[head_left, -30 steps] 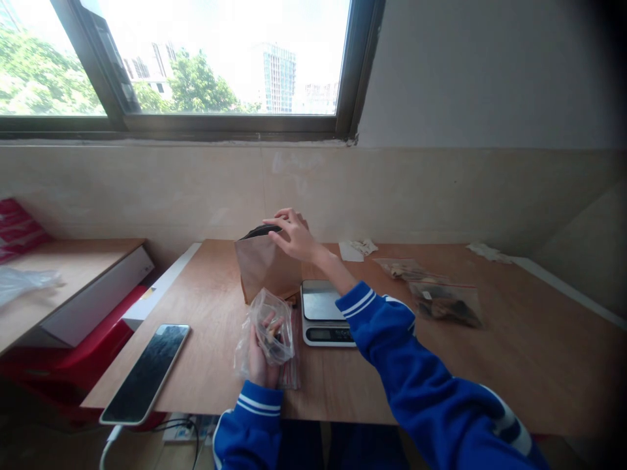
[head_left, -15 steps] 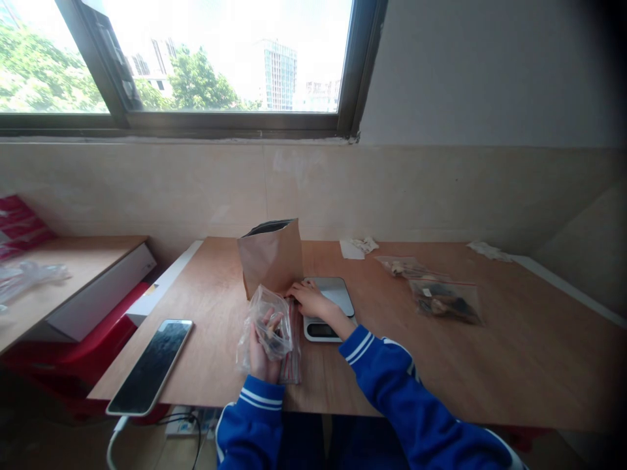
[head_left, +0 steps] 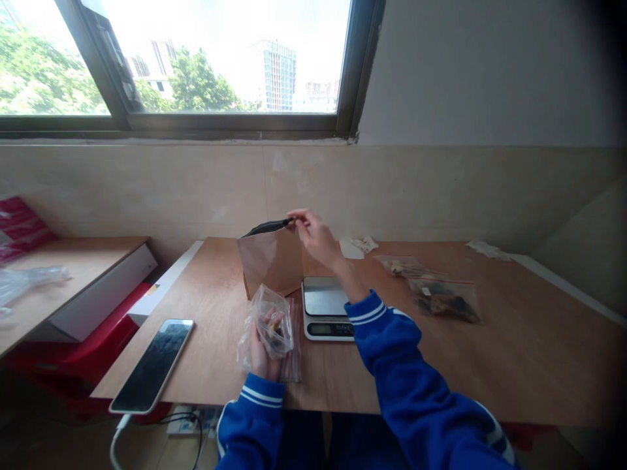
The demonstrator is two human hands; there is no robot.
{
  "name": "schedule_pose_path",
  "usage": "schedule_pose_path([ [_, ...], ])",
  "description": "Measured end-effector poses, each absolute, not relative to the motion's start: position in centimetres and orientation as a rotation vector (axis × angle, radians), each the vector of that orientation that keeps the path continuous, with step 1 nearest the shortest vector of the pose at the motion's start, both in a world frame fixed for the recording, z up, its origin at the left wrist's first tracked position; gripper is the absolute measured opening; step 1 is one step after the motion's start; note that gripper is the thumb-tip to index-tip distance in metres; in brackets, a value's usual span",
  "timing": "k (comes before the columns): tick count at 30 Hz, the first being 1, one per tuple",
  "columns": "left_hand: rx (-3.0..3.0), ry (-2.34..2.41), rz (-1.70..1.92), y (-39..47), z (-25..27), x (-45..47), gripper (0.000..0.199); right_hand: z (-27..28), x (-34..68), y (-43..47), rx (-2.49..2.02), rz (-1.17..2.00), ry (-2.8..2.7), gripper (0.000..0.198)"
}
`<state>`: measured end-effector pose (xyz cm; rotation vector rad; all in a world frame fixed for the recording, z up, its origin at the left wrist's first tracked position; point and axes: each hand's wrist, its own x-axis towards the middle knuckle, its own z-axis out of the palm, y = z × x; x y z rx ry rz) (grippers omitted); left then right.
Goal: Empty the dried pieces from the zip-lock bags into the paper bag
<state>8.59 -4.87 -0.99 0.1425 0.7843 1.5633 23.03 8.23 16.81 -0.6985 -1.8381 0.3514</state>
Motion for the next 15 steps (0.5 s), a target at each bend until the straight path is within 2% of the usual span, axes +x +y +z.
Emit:
schedule_pose_path([
  [4, 0.157, 0.784, 1.548, -4.7, -1.3, 8.5, 0.033, 20.1, 21.7, 11.4, -0.589, 0.286, -1.77, 0.022],
  [9, 0.169, 0.77, 1.531, -4.7, -1.4, 8.4, 0.035, 17.8, 20.9, 13.8, -0.731, 0.262, -2.028, 0.015],
  [15, 0.211, 0.753, 1.511, -4.7, -1.7, 8.4, 0.039, 17.4, 21.7, 12.7, -0.761, 0.155, -2.118, 0.023],
])
